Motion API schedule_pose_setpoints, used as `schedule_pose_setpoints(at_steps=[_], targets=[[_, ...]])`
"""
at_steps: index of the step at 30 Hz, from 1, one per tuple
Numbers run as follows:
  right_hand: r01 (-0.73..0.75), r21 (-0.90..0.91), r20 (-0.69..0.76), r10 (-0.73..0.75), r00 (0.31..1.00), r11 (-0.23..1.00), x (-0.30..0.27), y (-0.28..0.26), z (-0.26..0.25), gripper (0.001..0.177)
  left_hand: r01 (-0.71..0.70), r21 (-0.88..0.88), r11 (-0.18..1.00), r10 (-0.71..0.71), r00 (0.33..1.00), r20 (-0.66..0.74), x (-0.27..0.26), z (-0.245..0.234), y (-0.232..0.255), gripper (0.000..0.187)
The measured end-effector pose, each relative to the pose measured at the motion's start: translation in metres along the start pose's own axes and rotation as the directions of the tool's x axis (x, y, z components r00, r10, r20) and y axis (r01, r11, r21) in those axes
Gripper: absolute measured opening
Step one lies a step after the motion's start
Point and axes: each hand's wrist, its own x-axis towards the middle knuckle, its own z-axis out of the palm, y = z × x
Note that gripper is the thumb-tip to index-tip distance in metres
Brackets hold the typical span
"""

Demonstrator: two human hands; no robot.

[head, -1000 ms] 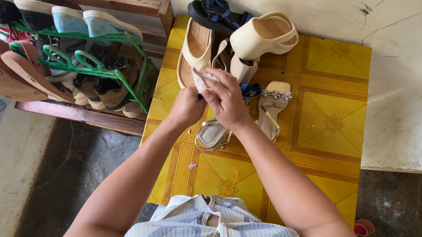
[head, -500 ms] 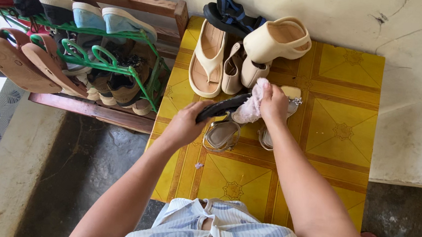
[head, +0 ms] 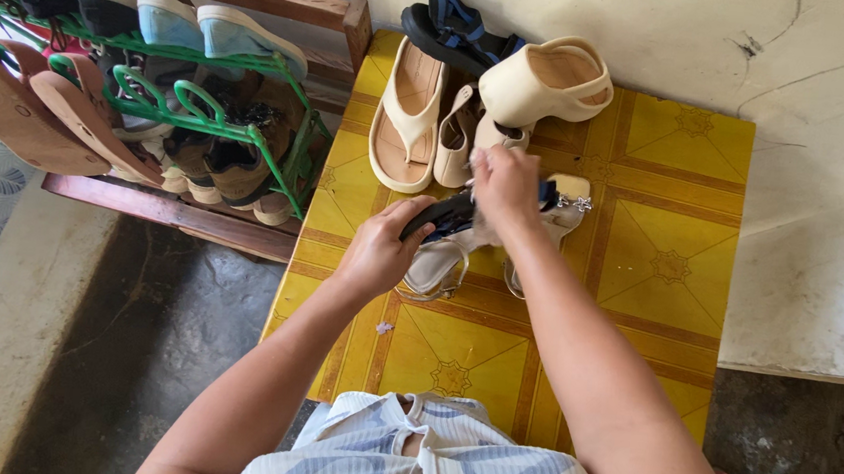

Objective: The person wipes a pair of pink sandals with a cloth, then places them on a shoe rack. They then pick up a pair of dark blue sandals and wipe them with the same cloth.

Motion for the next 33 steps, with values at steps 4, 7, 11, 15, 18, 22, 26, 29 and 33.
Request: schedule_pose_setpoints(at_steps=[4, 7, 11, 15, 18, 22, 26, 29, 33], targets=[[-0.346, -0.221, -0.078, 0.337, 0.938, 0.912, 0.017, 0.038, -0.023, 0.034, -0.077, 0.046, 0.996, 0.078, 0.997, -0.006, -0.004, 0.003, 0.004, 0.032], [-0.590, -0.039, -0.156, 0.578, 0.801, 0.807, 0.017, 0.068, -0.045, 0.034, -0.092, 0.049, 0.995, 0.096, 0.992, -0.082, -0.008, 0.005, 0.003, 0.033], [-0.506, 0.723, 0.264, 0.489, 0.831, 0.470, 0.011, 0.089, -0.065, 0.040, -0.090, -0.008, 0.996, 0.088, 0.989, -0.122, -0.006, 0.001, -0.005, 0.034], [-0.461, 0.873, 0.479, 0.100, 0.872, -0.158, -0.002, 0.077, -0.075, 0.064, -0.166, -0.104, 0.981, 0.155, 0.982, -0.109, -0.001, 0.005, -0.004, 0.034], [-0.331, 0.934, 0.352, 0.185, 0.918, -0.131, 0.000, 0.066, -0.090, 0.067, -0.079, -0.064, 0.995, 0.074, 0.994, -0.075, 0.002, 0.012, 0.001, 0.036], [-0.177, 0.983, 0.183, 0.295, 0.938, -0.045, 0.022, 0.061, -0.104, 0.035, 0.185, 0.075, 0.980, -0.197, 0.956, 0.217, 0.010, 0.023, 0.001, 0.056], [0.080, 0.630, -0.276, 0.126, 0.953, 0.772, 0.028, 0.041, -0.098, 0.020, 0.049, -0.174, 0.984, 0.014, 0.938, 0.345, 0.027, 0.039, 0.001, 0.079], [0.333, 0.249, -0.355, -0.235, 0.905, 0.909, 0.009, 0.006, -0.083, 0.018, 0.450, -0.318, 0.834, -0.307, 0.859, 0.411, 0.045, 0.053, 0.002, 0.077], [0.489, 0.131, -0.411, -0.402, 0.818, 0.862, -0.026, -0.049, -0.054, 0.021, 0.583, -0.103, 0.806, -0.532, 0.789, 0.308, 0.055, 0.053, -0.007, 0.056]])
